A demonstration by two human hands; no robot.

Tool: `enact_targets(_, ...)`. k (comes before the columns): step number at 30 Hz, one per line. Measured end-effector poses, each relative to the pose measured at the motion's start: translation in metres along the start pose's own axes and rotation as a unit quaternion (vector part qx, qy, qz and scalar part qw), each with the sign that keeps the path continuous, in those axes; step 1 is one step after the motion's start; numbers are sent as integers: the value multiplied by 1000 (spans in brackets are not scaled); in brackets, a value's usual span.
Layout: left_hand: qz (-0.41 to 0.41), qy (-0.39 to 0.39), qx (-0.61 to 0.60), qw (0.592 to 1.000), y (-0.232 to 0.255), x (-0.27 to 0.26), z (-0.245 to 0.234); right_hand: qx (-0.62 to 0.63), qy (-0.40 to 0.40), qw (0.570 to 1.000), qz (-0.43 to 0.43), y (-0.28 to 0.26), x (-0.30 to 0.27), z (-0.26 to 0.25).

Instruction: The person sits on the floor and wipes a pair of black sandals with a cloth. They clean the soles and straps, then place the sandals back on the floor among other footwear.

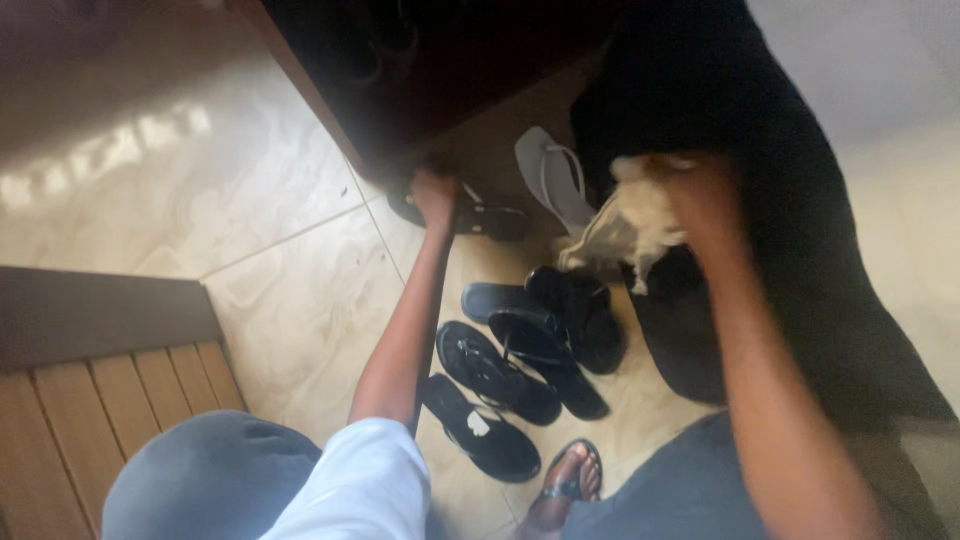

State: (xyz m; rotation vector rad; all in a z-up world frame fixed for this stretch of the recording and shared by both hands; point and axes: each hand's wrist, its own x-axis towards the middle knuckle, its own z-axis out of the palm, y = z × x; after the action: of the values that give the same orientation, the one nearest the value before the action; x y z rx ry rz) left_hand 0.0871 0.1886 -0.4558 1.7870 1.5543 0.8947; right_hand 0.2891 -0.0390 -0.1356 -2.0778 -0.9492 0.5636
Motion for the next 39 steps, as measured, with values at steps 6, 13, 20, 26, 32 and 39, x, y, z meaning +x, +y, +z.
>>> enact_targets(6,203,-154,-29,967,42,83,38,-289,-25,953,-86,144,9,122)
enact_targets(13,113,-123,-207,964,5,165,29,-321,39,941,-96,173,54,186)
enact_targets(20,119,-105,-144,977,13,230,113,-380,-5,922,-68,147,84,193)
enact_targets(26,100,-86,-58,990,9,222,201,-363,60,917,-153,155,88,199)
enact_targets(32,82,-63,3,995,5,174,214,-331,67,927,-161,151,84,202)
enact_targets(39,0,-94,-45,995,-10,43,183,-338,22,934,-113,141,84,201)
